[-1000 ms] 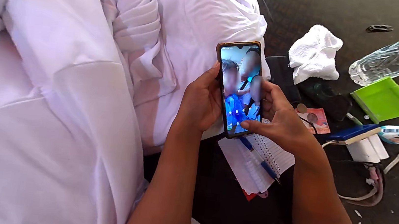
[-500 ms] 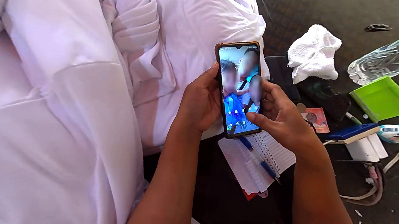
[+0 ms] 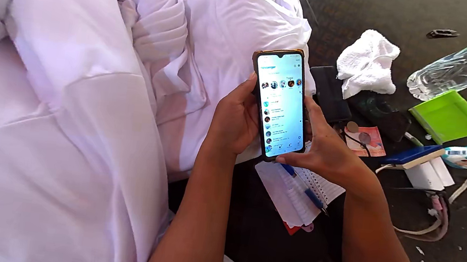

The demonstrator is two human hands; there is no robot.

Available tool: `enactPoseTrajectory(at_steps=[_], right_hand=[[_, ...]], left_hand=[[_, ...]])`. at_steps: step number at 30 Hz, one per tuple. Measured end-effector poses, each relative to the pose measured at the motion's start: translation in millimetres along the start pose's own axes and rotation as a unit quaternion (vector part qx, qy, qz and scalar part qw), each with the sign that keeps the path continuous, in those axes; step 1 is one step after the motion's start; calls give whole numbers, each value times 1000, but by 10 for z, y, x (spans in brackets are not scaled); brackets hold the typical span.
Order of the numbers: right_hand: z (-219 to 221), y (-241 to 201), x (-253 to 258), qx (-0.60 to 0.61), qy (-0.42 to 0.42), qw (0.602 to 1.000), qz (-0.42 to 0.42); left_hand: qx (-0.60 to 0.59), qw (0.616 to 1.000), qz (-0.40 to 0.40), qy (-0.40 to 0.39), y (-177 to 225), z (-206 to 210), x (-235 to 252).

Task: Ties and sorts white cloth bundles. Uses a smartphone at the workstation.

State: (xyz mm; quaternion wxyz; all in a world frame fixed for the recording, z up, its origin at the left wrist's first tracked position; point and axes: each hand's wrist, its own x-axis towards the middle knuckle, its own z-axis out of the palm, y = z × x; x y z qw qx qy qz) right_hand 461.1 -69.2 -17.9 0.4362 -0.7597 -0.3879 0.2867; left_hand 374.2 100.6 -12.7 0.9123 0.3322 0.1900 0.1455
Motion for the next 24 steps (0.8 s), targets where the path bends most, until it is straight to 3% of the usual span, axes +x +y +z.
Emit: enactPoseTrajectory(at_steps=[4, 12, 19, 24], right_hand=[[19, -7, -13, -55, 11, 998, -6], [-17, 8, -15, -23, -1, 1000, -15], [73, -27, -1, -97, 33, 995, 3], [11, 3, -12, -55, 15, 998, -14]], left_hand=[[11, 1000, 4, 4, -5, 1, -1], [8, 1000, 4, 3, -6, 1, 0], [10, 1000, 7, 3, -10, 3, 2], [14, 1000, 5, 1, -1, 3, -5]])
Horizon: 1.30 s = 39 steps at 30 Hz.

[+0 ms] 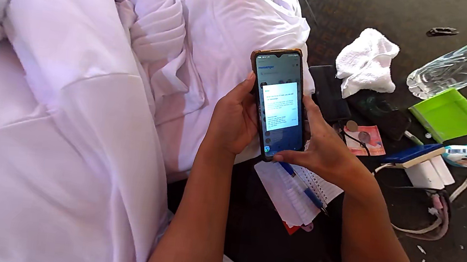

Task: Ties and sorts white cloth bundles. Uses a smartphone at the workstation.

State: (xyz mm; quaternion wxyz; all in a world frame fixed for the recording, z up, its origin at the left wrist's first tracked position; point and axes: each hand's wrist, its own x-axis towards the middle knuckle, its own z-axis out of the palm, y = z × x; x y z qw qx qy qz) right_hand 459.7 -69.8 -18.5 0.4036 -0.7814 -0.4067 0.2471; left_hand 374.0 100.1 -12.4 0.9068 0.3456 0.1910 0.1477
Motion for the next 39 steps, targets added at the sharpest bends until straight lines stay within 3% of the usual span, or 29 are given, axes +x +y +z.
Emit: enactPoseTrajectory(at_steps=[26, 39], right_hand=[[-108, 25, 0, 31, -39, 999, -8], [-72, 3, -9, 1, -7, 1000, -10]], left_hand=[[-6, 1000, -5, 0, -4, -4, -2], [1, 1000, 1, 8, -7, 4, 5]])
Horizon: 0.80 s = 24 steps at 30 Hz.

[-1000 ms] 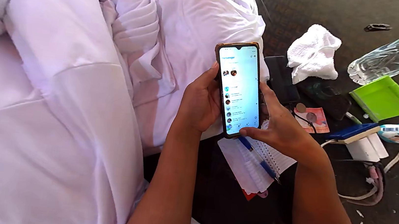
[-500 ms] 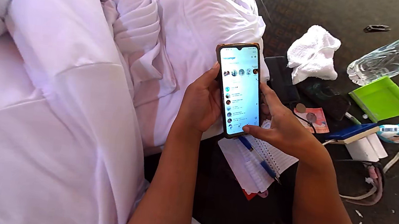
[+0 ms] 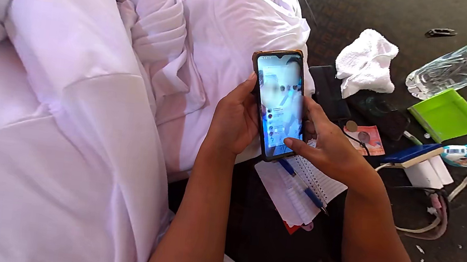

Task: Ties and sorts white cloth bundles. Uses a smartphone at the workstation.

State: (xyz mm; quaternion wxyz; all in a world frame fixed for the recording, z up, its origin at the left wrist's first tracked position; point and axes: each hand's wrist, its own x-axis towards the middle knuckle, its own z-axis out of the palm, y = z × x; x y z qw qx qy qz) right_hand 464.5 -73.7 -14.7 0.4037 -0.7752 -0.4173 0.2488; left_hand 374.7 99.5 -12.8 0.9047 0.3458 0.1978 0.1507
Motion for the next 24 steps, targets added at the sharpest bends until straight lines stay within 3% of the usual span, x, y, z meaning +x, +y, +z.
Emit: enactPoseTrajectory(at_steps=[19, 24], right_hand=[[-11, -11, 2, -13, 13, 1000, -9], [-52, 5, 6, -18, 71, 996, -56]], left_hand=[[11, 1000, 2, 3, 2, 13, 2], [-11, 1000, 0, 2, 6, 6, 1]])
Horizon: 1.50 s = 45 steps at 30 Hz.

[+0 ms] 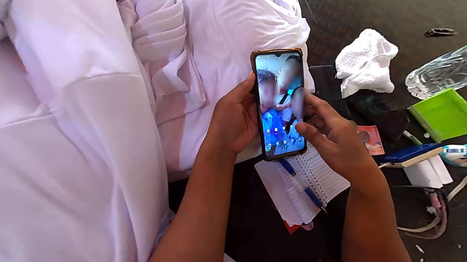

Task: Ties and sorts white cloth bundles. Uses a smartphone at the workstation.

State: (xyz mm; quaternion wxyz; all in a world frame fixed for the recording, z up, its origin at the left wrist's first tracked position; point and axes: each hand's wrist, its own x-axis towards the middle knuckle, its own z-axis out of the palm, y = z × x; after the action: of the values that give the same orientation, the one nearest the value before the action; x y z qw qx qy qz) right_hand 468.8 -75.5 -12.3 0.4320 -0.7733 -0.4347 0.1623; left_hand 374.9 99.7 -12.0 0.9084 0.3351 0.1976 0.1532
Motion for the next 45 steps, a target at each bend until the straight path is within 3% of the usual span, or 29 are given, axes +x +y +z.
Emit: enactPoseTrajectory(at_steps=[6, 13, 34, 45], right_hand=[[-5, -26, 11, -2, 110, 994, 19], [165, -88, 28, 59, 79, 995, 35], [248, -66, 31, 17, 105, 994, 15], [403, -71, 58, 26, 132, 989, 67]], left_hand=[[-15, 999, -13, 34, 11, 15, 4], [-1, 999, -16, 31, 14, 23, -9], [12, 1000, -10, 9, 0, 28, -9], [25, 1000, -11, -4, -14, 34, -15]])
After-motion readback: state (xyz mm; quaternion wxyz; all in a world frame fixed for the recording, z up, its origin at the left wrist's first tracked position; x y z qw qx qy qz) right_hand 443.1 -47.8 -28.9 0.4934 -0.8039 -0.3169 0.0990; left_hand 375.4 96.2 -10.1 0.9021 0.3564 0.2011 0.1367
